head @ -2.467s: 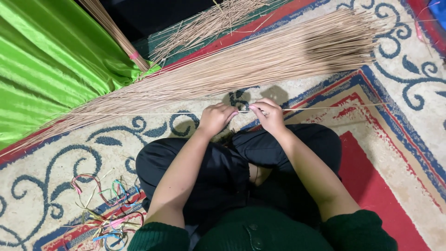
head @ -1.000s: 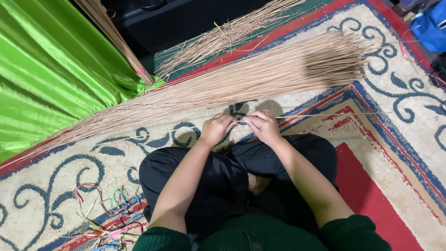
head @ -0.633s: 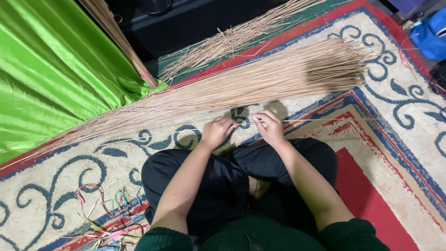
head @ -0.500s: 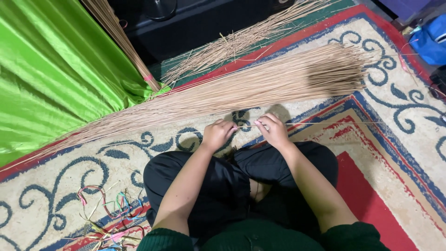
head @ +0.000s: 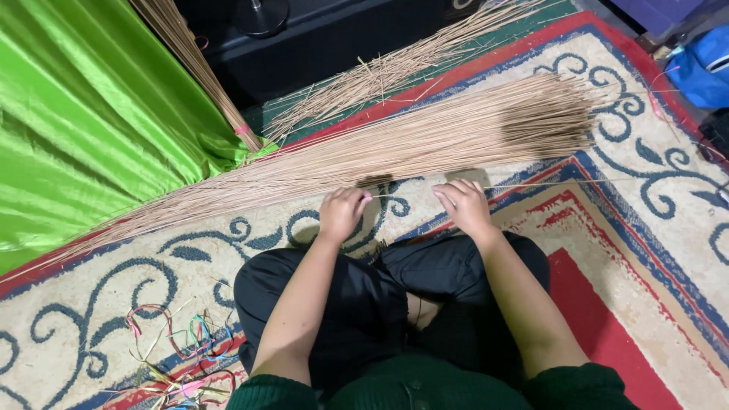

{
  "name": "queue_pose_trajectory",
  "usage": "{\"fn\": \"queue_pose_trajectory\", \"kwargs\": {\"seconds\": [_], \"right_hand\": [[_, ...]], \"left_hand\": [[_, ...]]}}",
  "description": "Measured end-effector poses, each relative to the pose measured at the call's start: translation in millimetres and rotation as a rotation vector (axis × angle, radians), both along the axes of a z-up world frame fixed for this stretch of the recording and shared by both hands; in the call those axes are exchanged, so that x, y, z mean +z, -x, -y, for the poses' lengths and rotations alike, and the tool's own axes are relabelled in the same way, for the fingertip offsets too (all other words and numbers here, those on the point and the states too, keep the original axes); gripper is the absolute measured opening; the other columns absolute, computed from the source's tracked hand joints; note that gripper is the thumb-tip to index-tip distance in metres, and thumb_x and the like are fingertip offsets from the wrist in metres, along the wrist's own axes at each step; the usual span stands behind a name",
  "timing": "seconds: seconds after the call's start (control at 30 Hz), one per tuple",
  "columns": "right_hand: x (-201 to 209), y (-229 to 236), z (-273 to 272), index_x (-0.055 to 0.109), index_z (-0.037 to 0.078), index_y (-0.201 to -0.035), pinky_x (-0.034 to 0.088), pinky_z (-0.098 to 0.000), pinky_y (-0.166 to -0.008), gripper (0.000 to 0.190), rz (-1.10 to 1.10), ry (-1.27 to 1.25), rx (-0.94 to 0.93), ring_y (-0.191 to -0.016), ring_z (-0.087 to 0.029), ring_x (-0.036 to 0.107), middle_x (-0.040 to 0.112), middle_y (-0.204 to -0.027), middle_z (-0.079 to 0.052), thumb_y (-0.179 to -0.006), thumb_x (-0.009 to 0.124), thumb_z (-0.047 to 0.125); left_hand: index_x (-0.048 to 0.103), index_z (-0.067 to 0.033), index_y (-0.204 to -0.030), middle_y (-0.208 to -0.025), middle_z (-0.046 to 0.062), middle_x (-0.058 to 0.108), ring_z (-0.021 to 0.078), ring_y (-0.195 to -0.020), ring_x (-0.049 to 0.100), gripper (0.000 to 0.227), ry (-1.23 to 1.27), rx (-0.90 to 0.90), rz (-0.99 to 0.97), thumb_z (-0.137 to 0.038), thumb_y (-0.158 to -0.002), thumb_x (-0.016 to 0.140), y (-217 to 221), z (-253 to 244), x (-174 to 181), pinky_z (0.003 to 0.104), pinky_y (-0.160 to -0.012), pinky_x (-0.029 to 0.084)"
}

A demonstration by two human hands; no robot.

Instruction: A person sitting on the floor weaves together thin wooden sticks to create a broom using a string.

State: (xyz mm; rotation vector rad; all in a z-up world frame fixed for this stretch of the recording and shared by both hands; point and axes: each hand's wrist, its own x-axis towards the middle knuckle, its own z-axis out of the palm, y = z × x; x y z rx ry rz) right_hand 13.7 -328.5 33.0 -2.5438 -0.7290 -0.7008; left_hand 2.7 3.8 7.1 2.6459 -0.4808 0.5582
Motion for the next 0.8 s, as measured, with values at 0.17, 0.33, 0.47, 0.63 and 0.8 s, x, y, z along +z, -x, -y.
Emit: {"fn": "queue_pose_trajectory", "kwargs": {"seconds": [0.17, 0.33, 0.47, 0.63, 0.8], "right_hand": [[-10, 13, 2, 0.077, 0.028, -0.105, 0.048, -0.0338, -0.082, 0.007, -0.052, -0.098, -0.052, -0.086, -0.020, 0.068, 0.068, -0.085, 0.007, -0.099, 0.074, 0.027], [-9, 14, -3, 0.076, 0.027, -0.102, 0.047, -0.0327, -0.082, 0.004, -0.029, -0.106, -0.044, -0.084, -0.019, 0.068, 0.066, -0.082, 0.007, -0.097, 0.075, 0.027], [-10, 12, -3, 0.077, 0.026, -0.103, 0.048, -0.0323, -0.080, 0.010, -0.036, -0.145, -0.018, -0.083, -0.019, 0.068, 0.067, -0.083, 0.008, -0.095, 0.077, 0.021], [-1, 11, 6, 0.078, 0.024, -0.104, 0.050, -0.0340, -0.083, 0.012, -0.032, -0.184, -0.053, -0.087, -0.022, 0.071, 0.070, -0.086, 0.004, -0.095, 0.078, 0.017], [-3, 9, 9, 0.076, 0.025, -0.108, 0.048, -0.0376, -0.093, 0.014, 0.011, -0.026, -0.088, -0.093, -0.023, 0.070, 0.069, -0.091, 0.002, -0.094, 0.078, 0.023]], "left_hand": [[0.070, -0.0282, -0.099, -0.088, -0.007, 0.072, 0.0188, -0.093, 0.070, 0.017, 0.005, 0.007, -0.087, -0.044, -0.097, 0.067, 2, -4, 7, 0.038, -0.080, 0.055], [0.071, -0.0259, -0.100, -0.090, -0.004, 0.074, 0.0214, -0.095, 0.072, 0.016, 0.027, -0.006, -0.164, -0.041, -0.098, 0.067, 2, -2, 4, 0.040, -0.082, 0.056], [0.071, -0.0277, -0.101, -0.090, -0.005, 0.073, 0.0202, -0.096, 0.071, 0.015, 0.023, 0.030, -0.159, -0.042, -0.097, 0.068, 2, -2, 1, 0.040, -0.084, 0.054], [0.070, -0.0290, -0.105, -0.092, -0.007, 0.071, 0.0188, -0.097, 0.070, 0.015, 0.050, 0.107, -0.176, -0.042, -0.101, 0.064, 1, -14, 14, 0.040, -0.090, 0.050], [0.074, -0.0312, -0.103, -0.084, -0.004, 0.070, 0.0225, -0.090, 0.071, 0.021, -0.011, 0.047, -0.180, -0.047, -0.103, 0.060, 2, -14, 12, 0.043, -0.084, 0.052]]}}
